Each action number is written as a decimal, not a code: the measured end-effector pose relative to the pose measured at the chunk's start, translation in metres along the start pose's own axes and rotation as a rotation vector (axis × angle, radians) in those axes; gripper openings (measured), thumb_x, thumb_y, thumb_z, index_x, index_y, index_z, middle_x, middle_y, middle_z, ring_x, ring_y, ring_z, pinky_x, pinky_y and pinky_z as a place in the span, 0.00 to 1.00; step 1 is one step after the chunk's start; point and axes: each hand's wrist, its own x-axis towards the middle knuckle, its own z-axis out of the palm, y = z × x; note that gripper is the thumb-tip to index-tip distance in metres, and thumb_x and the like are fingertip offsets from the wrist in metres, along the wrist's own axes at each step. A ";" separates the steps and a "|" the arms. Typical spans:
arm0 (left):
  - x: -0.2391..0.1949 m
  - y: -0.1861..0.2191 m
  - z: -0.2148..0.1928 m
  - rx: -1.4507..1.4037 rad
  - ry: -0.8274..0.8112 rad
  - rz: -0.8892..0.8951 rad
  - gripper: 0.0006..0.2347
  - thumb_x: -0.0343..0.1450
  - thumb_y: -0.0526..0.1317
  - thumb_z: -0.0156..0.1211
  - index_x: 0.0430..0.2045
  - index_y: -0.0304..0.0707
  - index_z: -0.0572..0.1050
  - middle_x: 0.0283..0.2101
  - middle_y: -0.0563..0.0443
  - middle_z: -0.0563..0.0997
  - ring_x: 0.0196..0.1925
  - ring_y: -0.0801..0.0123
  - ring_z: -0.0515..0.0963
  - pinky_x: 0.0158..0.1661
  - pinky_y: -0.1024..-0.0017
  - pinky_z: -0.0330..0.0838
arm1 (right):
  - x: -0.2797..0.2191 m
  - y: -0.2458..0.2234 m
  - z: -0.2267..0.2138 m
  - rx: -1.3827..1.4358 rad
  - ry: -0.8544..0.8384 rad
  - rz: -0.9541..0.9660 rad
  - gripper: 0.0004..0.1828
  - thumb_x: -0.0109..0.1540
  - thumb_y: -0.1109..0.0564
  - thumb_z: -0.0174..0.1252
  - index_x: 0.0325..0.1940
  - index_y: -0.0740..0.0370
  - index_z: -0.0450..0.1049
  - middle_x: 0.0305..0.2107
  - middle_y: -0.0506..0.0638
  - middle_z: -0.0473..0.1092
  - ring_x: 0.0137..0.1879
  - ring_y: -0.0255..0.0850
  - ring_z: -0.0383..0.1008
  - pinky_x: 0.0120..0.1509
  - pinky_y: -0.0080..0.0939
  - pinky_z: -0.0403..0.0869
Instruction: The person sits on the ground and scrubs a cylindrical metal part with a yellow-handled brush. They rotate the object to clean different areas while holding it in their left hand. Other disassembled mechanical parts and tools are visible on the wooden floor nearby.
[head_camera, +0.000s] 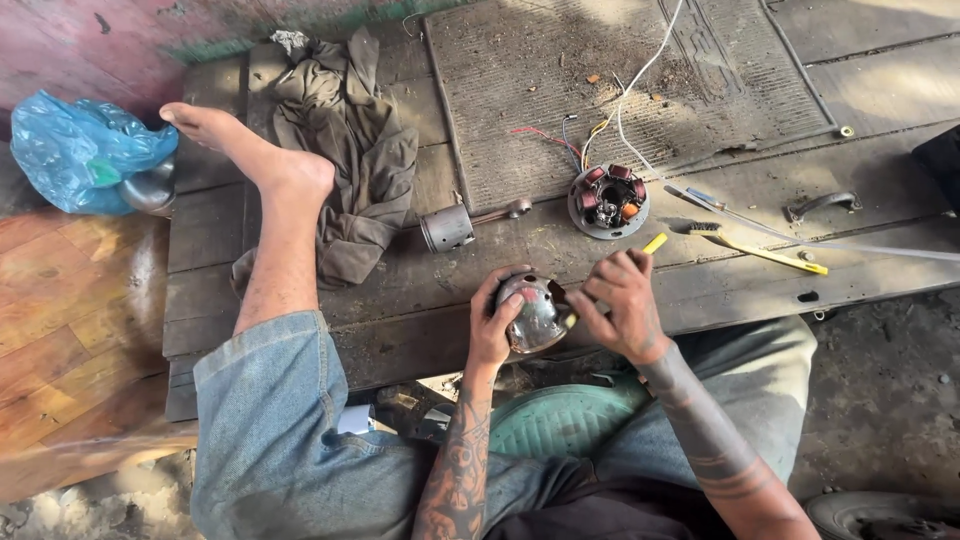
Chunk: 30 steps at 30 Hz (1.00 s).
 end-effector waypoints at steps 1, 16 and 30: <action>-0.001 0.000 -0.001 0.002 -0.001 0.002 0.18 0.69 0.46 0.58 0.46 0.30 0.78 0.45 0.41 0.82 0.49 0.67 0.77 0.55 0.65 0.69 | 0.003 -0.004 -0.002 0.001 0.002 -0.001 0.22 0.68 0.45 0.56 0.21 0.54 0.70 0.22 0.47 0.64 0.35 0.44 0.65 0.58 0.50 0.58; 0.003 0.007 0.003 -0.022 0.019 0.002 0.19 0.70 0.47 0.56 0.46 0.29 0.78 0.45 0.40 0.82 0.50 0.66 0.78 0.54 0.65 0.69 | 0.017 -0.023 -0.006 0.097 -0.004 0.062 0.21 0.69 0.49 0.54 0.22 0.55 0.68 0.23 0.47 0.62 0.35 0.46 0.64 0.58 0.49 0.59; -0.001 -0.003 0.001 -0.016 0.026 0.008 0.17 0.69 0.46 0.57 0.44 0.30 0.78 0.46 0.40 0.82 0.50 0.65 0.78 0.55 0.63 0.69 | 0.016 -0.017 -0.005 0.038 -0.017 0.094 0.24 0.70 0.45 0.55 0.21 0.55 0.70 0.22 0.48 0.64 0.36 0.44 0.64 0.59 0.51 0.58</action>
